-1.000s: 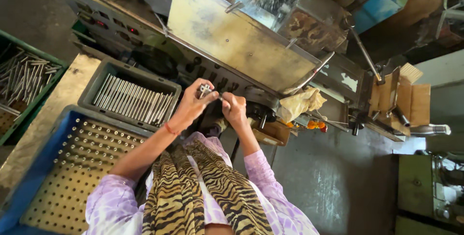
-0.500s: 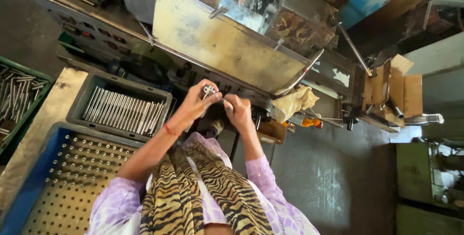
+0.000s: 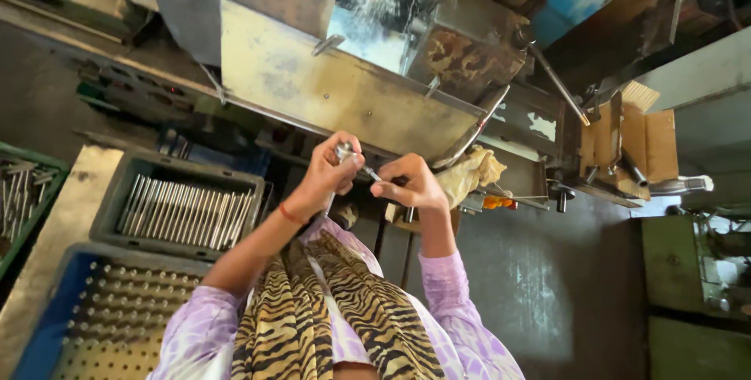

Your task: The person repeatedly picks up small metal rods from a tray, inserts them into a grinding machine, and operates a lever to grind the rod. After each cycle, the person removes the rod and places it into a collection tray. The process is repeated continuously.

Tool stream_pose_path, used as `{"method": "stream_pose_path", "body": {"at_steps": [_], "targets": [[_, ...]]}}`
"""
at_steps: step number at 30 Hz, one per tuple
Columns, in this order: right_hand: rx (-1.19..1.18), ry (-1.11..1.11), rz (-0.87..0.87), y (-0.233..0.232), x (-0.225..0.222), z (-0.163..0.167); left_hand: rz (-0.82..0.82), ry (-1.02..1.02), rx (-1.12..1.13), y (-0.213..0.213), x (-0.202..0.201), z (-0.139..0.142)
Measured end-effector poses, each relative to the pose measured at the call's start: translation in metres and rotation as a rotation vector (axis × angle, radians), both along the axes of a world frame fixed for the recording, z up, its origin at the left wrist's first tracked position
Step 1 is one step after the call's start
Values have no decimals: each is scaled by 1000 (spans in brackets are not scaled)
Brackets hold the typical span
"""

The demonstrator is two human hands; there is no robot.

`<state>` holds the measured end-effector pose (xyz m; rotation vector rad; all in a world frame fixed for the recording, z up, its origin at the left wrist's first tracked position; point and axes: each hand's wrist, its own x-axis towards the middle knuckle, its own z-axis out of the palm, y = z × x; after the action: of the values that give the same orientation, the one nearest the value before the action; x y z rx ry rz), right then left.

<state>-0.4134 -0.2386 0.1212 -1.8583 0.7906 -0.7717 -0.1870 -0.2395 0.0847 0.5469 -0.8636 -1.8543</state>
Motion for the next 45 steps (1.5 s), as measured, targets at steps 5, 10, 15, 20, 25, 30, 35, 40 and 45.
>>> {"method": "stream_pose_path", "body": {"at_steps": [5,10,15,20,25,30,35,40,45], "targets": [[127,-288,-61,-28,-27,-23,-3,-70,67,-25,-24,13],[168,-447,-204,-53,-55,-70,-35,-163,92,-63,-52,16],[262,-666,-401,-72,-73,-93,-63,-249,45,-104,-88,15],[164,-405,-433,-93,-131,-58,-55,-218,-153,-148,-145,4],[-821,368,-726,-148,-206,-35,-170,-305,-62,-268,-227,-20],[-472,470,-1316,-198,-383,-30,120,-258,319,-431,-249,-19],[-239,999,-1605,-194,-491,-79,279,-101,280,-478,-230,-27],[77,843,-1724,-202,-498,-101,358,-129,394,-495,-224,-25],[88,805,-1840,-207,-485,-113,333,-7,441,-511,-219,-34]]}}
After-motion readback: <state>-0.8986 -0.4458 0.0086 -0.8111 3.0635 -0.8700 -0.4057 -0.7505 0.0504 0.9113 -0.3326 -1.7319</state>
